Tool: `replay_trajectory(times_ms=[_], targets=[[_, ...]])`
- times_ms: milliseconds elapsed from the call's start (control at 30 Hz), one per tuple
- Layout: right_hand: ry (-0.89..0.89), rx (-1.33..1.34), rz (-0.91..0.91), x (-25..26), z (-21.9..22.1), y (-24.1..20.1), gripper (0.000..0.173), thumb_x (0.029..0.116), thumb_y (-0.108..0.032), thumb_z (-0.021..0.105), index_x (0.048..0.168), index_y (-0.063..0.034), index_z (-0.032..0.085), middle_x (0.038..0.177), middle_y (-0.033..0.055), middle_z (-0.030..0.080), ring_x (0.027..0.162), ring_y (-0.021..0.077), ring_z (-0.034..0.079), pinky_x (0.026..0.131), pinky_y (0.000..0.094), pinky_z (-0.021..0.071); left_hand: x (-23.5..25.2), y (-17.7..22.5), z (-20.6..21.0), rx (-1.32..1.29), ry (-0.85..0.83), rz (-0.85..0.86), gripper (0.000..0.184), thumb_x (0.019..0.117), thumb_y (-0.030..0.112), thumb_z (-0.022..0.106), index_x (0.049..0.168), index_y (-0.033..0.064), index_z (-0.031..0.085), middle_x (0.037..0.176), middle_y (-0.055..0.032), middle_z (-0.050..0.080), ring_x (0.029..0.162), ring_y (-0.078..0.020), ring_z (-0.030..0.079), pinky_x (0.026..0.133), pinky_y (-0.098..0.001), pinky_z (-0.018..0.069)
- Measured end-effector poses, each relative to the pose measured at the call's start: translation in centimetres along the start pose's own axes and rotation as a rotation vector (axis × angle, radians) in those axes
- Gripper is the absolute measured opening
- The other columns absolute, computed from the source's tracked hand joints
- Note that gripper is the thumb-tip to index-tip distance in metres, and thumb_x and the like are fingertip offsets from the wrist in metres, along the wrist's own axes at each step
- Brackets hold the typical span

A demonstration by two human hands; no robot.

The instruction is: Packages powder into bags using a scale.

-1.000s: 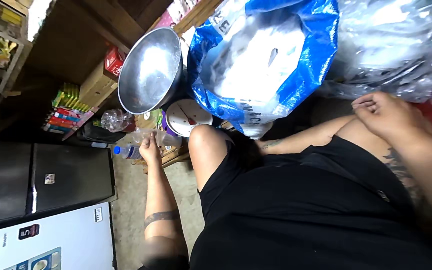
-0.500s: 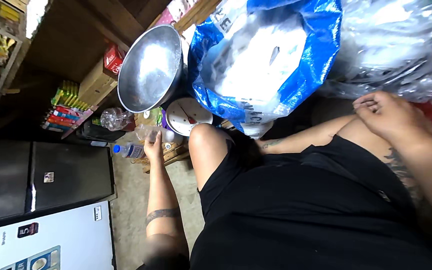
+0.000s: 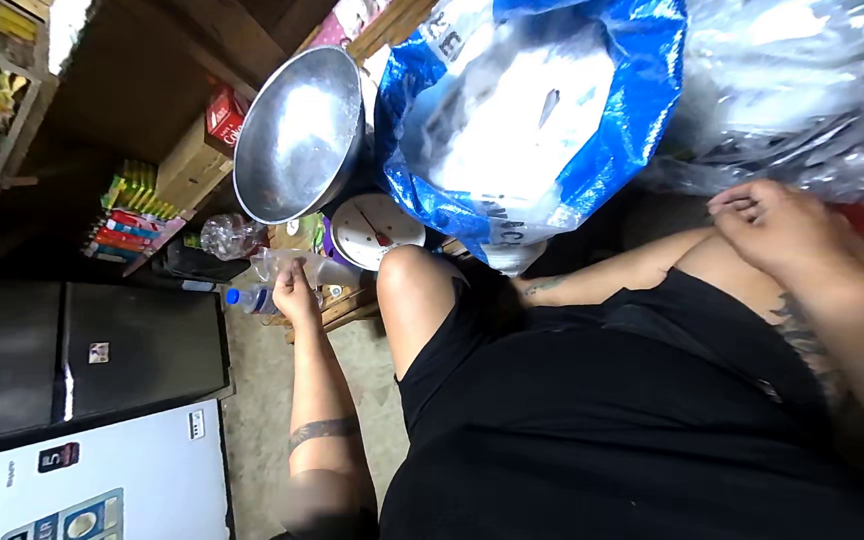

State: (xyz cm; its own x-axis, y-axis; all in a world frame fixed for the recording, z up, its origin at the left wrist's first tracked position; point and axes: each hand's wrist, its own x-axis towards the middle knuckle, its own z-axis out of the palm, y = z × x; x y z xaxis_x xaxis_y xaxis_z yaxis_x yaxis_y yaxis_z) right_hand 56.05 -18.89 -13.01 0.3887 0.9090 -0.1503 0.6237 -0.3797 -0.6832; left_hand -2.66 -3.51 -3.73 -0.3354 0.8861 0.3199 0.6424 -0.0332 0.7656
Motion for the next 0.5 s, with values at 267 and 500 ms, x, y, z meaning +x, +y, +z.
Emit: replay_trajectory(times_ms=[267,500], targets=[[0.009,0.009,0.001,-0.2,-0.1,-0.4,0.032,0.1077,-0.021,0.049,0.126,0.0027,0.061,0.120,0.0341,0.062,0.108,0.0525,0.062,0.092,0.0726,0.0420,-1.0,-2.4,1.2,-0.036,-0.140,-0.183,0.054,0.0961,0.017,0.072,0.141,-0.0045,0.053,0.137,-0.0213,0.062,0.126,-0.0234,0.060,0.109,-0.0379,0.0469],[0.014,0.016,-0.007,0.0,0.0,0.0,0.032,0.1079,-0.020,0.049,0.126,0.0027,0.061,0.120,0.0339,0.062,0.109,0.0520,0.061,0.094,0.0715,0.0425,-1.4,-3.9,1.7,-0.058,-0.158,-0.133,0.041,0.1047,0.026,0.060,0.134,-0.0017,0.062,0.132,-0.0186,0.065,0.121,-0.0238,0.063,0.107,-0.0426,0.0478]])
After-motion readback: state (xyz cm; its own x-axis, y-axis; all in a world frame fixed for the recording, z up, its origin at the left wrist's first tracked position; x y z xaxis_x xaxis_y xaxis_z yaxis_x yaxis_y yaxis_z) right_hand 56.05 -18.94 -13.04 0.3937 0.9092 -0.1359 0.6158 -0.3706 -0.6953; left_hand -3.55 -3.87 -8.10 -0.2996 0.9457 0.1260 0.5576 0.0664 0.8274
